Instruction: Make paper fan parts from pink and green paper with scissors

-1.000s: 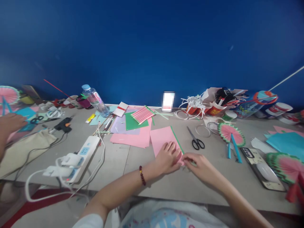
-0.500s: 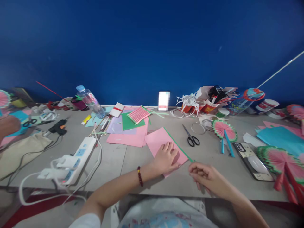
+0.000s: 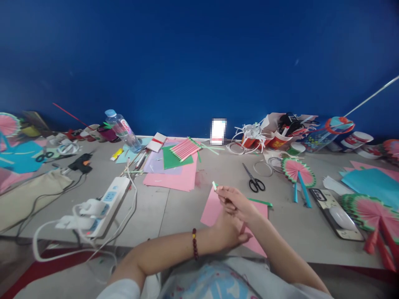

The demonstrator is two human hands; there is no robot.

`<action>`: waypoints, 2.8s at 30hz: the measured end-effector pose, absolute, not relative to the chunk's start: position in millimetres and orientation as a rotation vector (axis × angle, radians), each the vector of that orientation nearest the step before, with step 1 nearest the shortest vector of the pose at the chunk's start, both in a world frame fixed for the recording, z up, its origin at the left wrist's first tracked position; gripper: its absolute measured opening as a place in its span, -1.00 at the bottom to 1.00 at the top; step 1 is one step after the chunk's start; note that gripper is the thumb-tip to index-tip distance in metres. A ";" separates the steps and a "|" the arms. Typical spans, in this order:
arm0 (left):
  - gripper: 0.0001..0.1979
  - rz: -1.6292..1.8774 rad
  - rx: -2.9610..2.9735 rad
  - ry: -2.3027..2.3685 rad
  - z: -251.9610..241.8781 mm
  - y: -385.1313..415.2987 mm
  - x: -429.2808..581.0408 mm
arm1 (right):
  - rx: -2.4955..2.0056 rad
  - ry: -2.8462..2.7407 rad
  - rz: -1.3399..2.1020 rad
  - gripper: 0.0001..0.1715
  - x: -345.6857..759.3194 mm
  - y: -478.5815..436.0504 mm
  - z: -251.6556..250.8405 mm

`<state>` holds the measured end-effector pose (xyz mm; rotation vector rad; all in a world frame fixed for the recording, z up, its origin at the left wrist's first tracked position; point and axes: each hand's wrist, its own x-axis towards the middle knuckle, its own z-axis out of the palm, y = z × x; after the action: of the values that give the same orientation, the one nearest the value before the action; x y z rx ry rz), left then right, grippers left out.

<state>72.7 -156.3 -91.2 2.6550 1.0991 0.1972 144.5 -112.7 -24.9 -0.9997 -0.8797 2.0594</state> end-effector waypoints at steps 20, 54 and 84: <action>-0.35 0.345 2.819 1.077 -85.0 -129.3 -18.3 | -1.406 -1.171 1.853 -0.58 172.1 -90.0 -51.0; -0.49 0.317 2.782 1.219 -84.4 -143.8 38.3 | -1.637 -2.267 1.391 -0.76 183.2 -22.4 -68.1; -0.51 0.383 2.734 1.280 -88.3 -138.1 36.7 | -1.854 -2.235 1.240 -0.83 169.4 -32.2 -54.7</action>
<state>36.7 -138.1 -88.3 2.7344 1.2805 0.3830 169.4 -32.2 -54.7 -1.8543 -2.2349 1.2399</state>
